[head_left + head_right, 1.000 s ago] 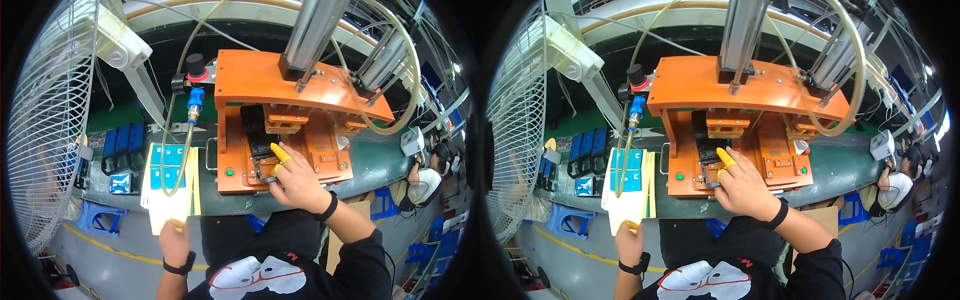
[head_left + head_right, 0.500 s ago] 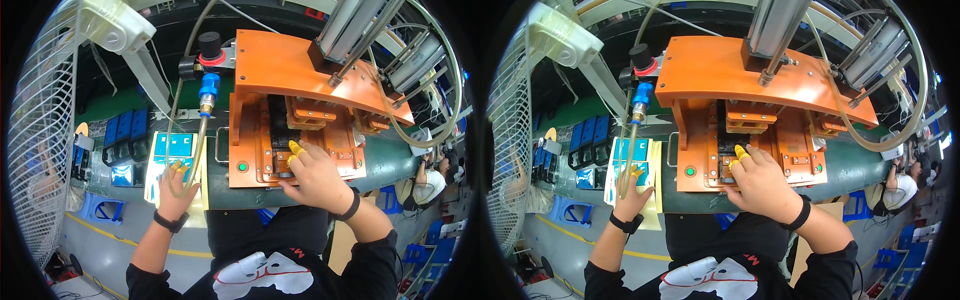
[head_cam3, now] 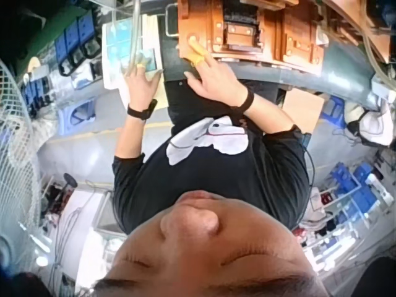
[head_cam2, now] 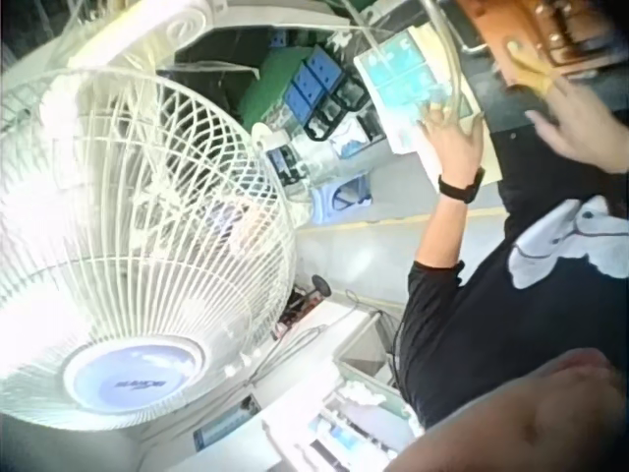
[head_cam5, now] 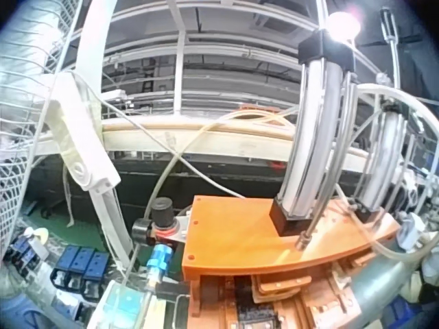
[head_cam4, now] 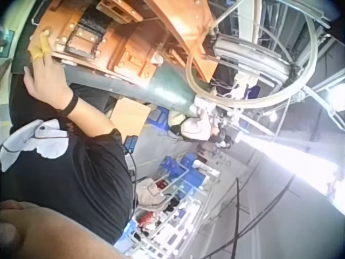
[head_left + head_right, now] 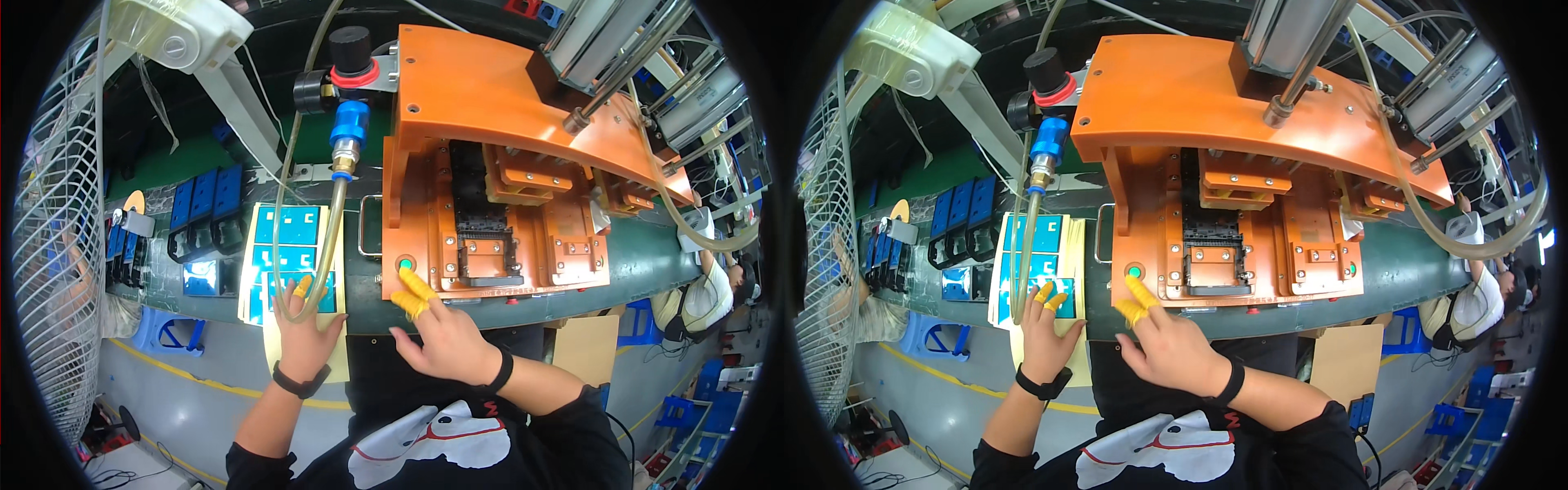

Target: Assembling plastic components using a pneumatic press machine in a factory setting.

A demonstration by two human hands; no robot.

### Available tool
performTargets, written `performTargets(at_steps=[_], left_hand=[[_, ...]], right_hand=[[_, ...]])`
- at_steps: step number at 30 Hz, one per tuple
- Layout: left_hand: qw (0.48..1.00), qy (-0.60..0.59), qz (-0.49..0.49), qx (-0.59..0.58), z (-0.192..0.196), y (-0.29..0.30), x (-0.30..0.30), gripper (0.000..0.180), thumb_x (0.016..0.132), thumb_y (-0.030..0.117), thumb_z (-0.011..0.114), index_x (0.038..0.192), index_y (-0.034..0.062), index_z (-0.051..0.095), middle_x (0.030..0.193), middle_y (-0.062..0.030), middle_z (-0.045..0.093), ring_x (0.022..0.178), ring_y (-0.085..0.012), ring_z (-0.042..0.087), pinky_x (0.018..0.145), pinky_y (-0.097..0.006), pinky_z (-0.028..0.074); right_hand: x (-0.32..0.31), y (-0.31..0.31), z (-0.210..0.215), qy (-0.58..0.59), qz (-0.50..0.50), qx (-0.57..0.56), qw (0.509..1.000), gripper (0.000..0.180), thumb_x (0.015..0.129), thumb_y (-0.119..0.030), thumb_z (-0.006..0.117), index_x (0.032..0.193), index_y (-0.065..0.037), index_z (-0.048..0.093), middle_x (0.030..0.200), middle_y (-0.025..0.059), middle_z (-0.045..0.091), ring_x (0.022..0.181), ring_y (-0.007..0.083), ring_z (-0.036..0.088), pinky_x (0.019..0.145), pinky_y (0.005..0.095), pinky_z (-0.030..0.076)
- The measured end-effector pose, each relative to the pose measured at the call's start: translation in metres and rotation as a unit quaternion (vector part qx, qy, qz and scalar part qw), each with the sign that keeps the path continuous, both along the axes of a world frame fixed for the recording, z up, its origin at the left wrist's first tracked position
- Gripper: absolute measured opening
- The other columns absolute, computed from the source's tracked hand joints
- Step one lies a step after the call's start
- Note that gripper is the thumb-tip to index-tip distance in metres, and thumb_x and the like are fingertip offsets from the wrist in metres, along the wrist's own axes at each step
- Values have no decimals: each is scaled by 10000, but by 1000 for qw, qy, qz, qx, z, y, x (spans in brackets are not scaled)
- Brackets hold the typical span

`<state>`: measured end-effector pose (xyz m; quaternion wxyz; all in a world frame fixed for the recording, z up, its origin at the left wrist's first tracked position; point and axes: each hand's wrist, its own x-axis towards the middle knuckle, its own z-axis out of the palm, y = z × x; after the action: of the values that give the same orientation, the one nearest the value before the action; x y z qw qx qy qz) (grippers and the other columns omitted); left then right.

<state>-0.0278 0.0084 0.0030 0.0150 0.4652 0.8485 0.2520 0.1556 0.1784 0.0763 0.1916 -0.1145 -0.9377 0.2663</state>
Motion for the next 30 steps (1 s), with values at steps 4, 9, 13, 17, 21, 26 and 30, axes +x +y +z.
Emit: performTargets(at_steps=[4, 9, 13, 17, 21, 26, 30], left_hand=[[1000, 6, 26, 4, -5, -9, 7, 505, 724, 123, 849, 1169, 40, 625, 1348, -181, 553, 1366, -446, 406, 1089, -527, 335], [999, 3, 28, 45, -14, -16, 7, 360, 757, 114, 819, 1078, 53, 669, 1348, -158, 575, 1369, -426, 410, 1104, -523, 297], [991, -63, 63, 103, -13, -21, 3, 194, 804, 44, 761, 986, 34, 693, 1300, -142, 623, 1315, -347, 493, 1082, -452, 357], [927, -293, 137, 188, 23, -24, 15, 215, 840, 67, 745, 1045, 34, 690, 1187, -145, 673, 1164, -300, 620, 1060, -417, 410], [923, -309, 69, 221, 44, -28, 47, 145, 859, 17, 713, 993, -18, 671, 1173, -157, 686, 1105, -237, 638, 984, -362, 459], [817, -430, 45, 383, 59, -49, 58, 229, 918, -16, 611, 1146, 3, 607, 1202, -144, 667, 1081, -241, 640, 1023, -410, 458], [628, -608, -136, 467, 83, -37, 50, 380, 1061, 249, 460, 1322, -14, 542, 1321, -150, 616, 1174, -253, 596, 1027, -442, 451]], right_hand=[[-7, 1, -18, -17, -26, 4, 1000, 451, 846, -215, 705, 1200, 42, 597, 1430, 290, 478, 723, 316, 695, 607, 353, 573], [-7, 3, -25, -23, -44, 19, 999, 505, 834, -242, 724, 1266, -16, 594, 1381, 226, 537, 753, 295, 680, 607, 336, 562], [0, -12, -21, 35, -27, 0, 999, 515, 813, -232, 756, 1267, -46, 601, 1293, 180, 588, 665, 261, 655, 590, 320, 558], [-9, -54, -54, -58, 1, -415, 908, 469, 817, -322, 801, 1082, 7, 599, 935, 166, 609, 673, 282, 602, 579, 341, 488], [-38, -67, -86, 132, 11, -423, 897, 335, 882, -286, 749, 816, 3, 593, 788, 147, 561, 736, 309, 556, 667, 384, 450], [41, -31, -45, 144, 36, -208, 967, 279, 893, -218, 713, 724, -34, 591, 737, 112, 549, 779, 320, 516, 720, 405, 427], [162, 20, -38, 246, -303, -65, 918, 138, 887, -177, 719, 913, -63, 646, 899, 97, 614, 808, 273, 565, 760, 401, 429]])
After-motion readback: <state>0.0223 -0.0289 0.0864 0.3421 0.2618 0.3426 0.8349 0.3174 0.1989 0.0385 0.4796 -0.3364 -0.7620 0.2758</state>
